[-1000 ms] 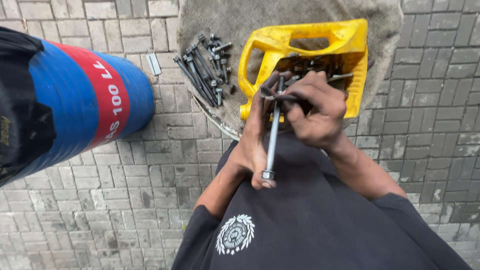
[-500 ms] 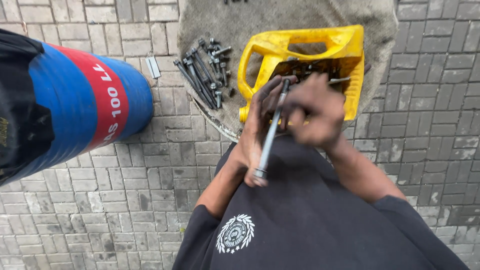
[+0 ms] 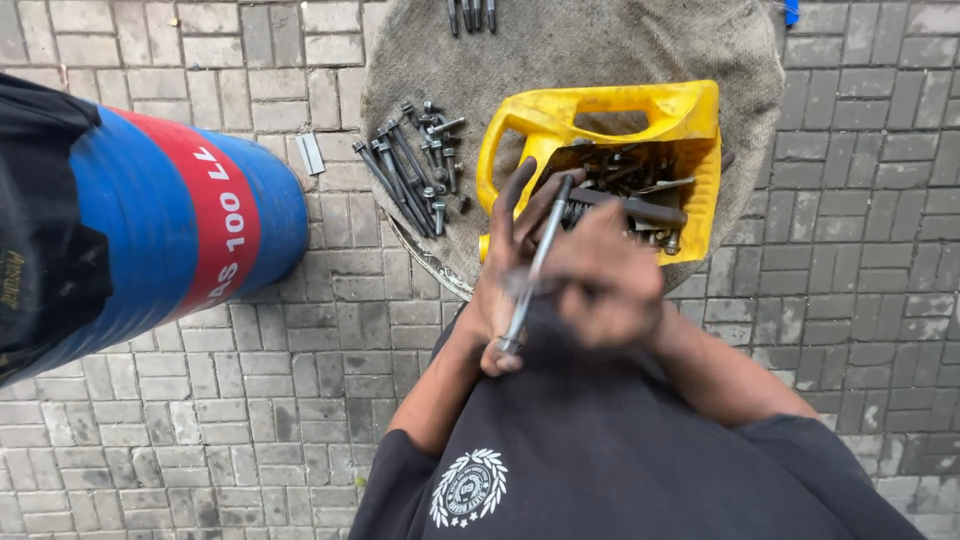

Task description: The person holds a bolt and rotates it in their hands, then uses a wire brush to scrub the bolt's surface. They continue to scrub the bolt with the wire brush, rotating it to clean different sides.

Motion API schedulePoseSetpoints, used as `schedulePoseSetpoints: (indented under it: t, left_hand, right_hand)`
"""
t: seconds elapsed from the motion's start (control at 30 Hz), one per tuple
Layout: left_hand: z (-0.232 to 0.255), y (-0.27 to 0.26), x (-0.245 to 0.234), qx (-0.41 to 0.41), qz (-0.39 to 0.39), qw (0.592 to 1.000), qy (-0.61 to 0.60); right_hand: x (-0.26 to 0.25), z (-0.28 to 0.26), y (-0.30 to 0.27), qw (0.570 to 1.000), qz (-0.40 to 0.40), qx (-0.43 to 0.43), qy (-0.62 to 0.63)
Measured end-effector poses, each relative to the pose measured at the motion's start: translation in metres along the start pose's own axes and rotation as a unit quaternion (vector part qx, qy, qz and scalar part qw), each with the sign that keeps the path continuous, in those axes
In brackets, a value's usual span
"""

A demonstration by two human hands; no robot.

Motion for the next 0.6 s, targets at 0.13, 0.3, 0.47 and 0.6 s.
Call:
schedulePoseSetpoints:
  t: [0.13, 0.3, 0.47, 0.6]
  left_hand:
    - [-0.003, -0.007, 0.001, -0.015, 0.011, 1.0, -0.011]
    - [-0.009, -0.001, -0.005, -0.047, 0.023, 0.998, -0.036]
    - [-0.016, 0.003, -0.015, -0.01, 0.047, 0.997, 0.065]
    - [-0.033, -0.012, -0.022, -0.02, 0.058, 0.996, 0.063]
  right_hand:
    - [-0.012, 0.011, 0.006, 1.0, -0.011, -0.009, -0.018]
    - [-0.02, 0.036, 0.002, 0.996, 0.003, -0.042, -0.074]
    - [-0.003, 0.005, -0.008, 1.0, -0.005, 0.002, -0.006]
    - [-0.018, 0.046, 0.001, 0.998, -0.001, 0.038, -0.046]
Point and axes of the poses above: each hand's wrist, its own y-axis towards the middle knuckle, its own x-axis out of the palm, z = x × y, the point moved 8 cm from there along y, towards the middle knuckle, and after that the axes turned 9 degrees about -x, right-handed, at the moved point
